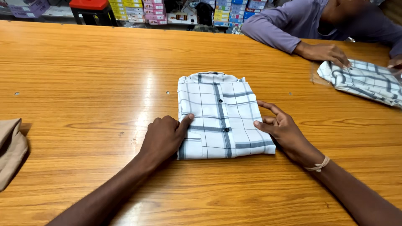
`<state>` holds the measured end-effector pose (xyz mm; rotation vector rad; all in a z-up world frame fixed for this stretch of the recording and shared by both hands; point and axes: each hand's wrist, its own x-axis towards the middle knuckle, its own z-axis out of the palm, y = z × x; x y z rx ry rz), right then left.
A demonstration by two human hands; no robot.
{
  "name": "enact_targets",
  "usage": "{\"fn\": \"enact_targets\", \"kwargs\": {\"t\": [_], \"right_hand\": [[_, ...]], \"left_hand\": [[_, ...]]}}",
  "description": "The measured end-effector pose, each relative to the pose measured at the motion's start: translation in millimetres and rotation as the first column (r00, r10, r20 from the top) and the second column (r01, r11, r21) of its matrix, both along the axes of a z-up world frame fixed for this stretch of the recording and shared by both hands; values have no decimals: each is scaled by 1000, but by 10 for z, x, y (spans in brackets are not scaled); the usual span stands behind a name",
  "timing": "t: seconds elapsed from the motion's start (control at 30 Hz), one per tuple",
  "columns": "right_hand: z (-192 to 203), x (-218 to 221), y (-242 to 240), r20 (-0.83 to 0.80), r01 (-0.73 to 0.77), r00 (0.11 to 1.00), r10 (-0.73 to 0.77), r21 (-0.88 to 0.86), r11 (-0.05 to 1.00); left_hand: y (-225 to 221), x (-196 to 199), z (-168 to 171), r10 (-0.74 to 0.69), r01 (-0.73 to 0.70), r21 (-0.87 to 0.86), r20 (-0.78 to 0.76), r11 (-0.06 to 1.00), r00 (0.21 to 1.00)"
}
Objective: The person folds a white and blue checkered shirt on a wooden table. They smooth the fabric, fold the sleeves inward, fold the shirt in half lengthwise, then fold it into thirds to create a compact rectangle.
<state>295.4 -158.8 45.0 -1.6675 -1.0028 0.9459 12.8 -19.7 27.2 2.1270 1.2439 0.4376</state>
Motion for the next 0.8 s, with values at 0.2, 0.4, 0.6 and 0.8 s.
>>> {"fn": "enact_targets", "kwargs": {"t": [0.2,0.4,0.6,0.8], "right_hand": [[58,-107,-118,500,94,861,-96,30,995],[47,-337,-298,856,-236,457,-243,380,894],[-192,-481,-315,967,-365,229,111,-21,931],[-226,-364,-250,915,-308,316,253,-153,939]], "left_hand": [[-97,-63,102,-5,41,230,-156,972,988],[-192,-30,142,-112,117,607,-46,786,993],[-427,82,-251,-438,447,579,-166,682,884],[-368,76,-187,-426,454,394,-160,799,890]]}}
